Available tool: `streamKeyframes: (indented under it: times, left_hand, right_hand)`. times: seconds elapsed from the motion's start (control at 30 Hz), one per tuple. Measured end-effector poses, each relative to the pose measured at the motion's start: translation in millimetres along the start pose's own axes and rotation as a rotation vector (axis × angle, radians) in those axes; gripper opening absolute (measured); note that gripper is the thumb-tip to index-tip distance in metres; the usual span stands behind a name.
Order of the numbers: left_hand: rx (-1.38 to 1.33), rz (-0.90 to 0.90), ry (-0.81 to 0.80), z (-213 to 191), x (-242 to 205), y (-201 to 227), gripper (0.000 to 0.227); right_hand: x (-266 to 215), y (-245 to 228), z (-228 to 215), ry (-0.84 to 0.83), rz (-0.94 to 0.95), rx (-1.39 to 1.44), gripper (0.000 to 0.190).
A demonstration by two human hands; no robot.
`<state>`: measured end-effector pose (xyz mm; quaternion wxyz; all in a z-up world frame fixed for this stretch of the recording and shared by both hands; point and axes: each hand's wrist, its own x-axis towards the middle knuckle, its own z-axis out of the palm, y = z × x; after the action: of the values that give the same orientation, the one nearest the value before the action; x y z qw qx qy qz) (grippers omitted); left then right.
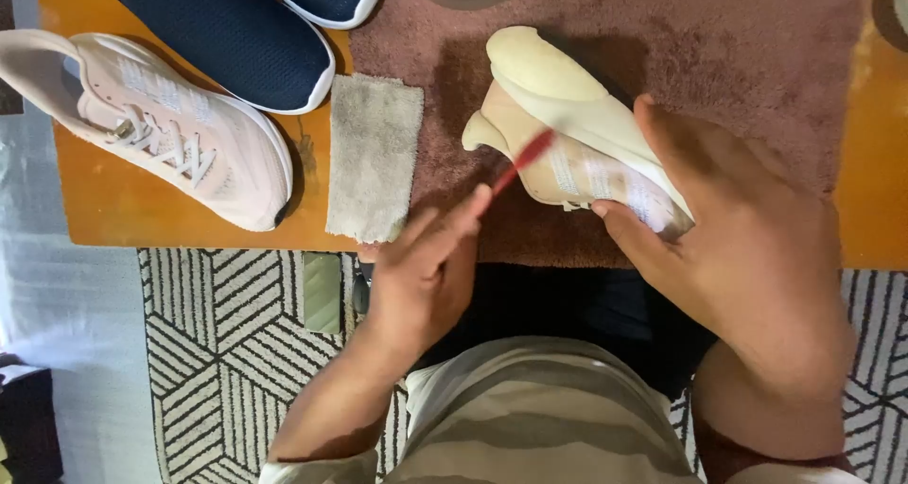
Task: Cleaning a white sneaker by scrubbing it with a toothbrush and cleaning solution.
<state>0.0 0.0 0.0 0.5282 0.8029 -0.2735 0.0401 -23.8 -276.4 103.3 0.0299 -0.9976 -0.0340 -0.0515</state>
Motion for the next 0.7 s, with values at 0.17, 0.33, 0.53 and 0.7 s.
streamKeyframes:
  times: [0.17,0.33,0.53,0.7]
  left_hand:
    - [0.076,0.014,-0.015,1.3,11.6,16.8,0.053]
    - [0.003,-0.004,-0.035,-1.7,3.7,7.5,0.06]
    - [-0.028,0.07,-0.051,6.2,4.6,5.0,0.075]
    - [-0.067,0.083,-0.033,4.0,-0.3,-5.4,0.077]
  right_hand:
    - [1.3,-1.2,0.7,-0.025,0.036,-0.003,0.074]
    - [0.5,-0.5,0.5,-0.025,0.021,-0.002,0.075]
    - [1.7,-0.5,0.2,-0.056,0.037,-0.023,0.075]
    - [1.0,-0.5,0.2,-0.02,0.016,0.029,0.074]
